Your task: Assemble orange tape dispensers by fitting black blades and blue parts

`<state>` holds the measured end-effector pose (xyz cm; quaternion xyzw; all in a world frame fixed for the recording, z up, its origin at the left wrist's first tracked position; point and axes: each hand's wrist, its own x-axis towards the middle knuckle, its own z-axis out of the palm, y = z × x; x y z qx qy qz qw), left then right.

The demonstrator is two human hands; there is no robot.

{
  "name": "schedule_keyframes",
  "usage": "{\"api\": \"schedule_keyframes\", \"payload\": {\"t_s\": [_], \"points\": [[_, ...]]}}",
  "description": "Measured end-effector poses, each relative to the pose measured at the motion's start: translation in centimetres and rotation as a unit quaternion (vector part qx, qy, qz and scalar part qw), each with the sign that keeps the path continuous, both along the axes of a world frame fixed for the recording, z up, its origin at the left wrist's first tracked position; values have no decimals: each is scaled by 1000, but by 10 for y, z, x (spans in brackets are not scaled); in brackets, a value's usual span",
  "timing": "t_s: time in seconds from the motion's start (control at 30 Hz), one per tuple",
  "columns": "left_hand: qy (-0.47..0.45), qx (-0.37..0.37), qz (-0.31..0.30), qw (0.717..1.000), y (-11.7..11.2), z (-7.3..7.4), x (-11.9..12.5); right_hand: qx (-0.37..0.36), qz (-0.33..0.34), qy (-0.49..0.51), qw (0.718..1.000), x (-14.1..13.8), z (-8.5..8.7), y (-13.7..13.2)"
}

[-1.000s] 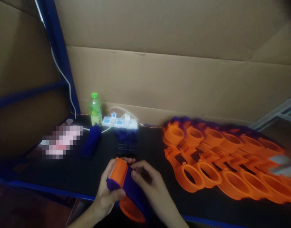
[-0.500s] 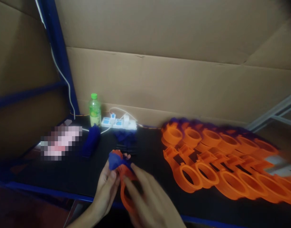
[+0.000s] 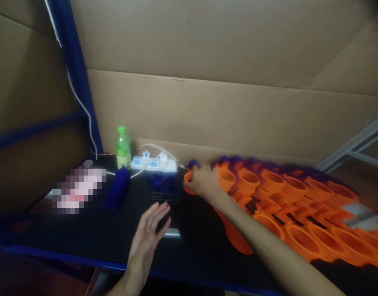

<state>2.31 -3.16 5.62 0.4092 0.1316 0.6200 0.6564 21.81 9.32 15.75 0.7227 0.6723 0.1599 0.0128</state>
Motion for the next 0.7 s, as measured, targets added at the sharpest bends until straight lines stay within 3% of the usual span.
{"api": "schedule_keyframes", "payload": {"t_s": [0.17, 0.3, 0.7], "points": [[1, 17, -11, 1000, 2, -4, 0, -2, -37, -23, 999, 17, -11, 20], [0, 18, -13, 1000, 3, -4, 0, -12, -30, -49, 998, 25, -15, 29], [13, 22, -15, 1000, 0, -1, 0, -24, -13, -98, 995, 27, -20, 32]]}}
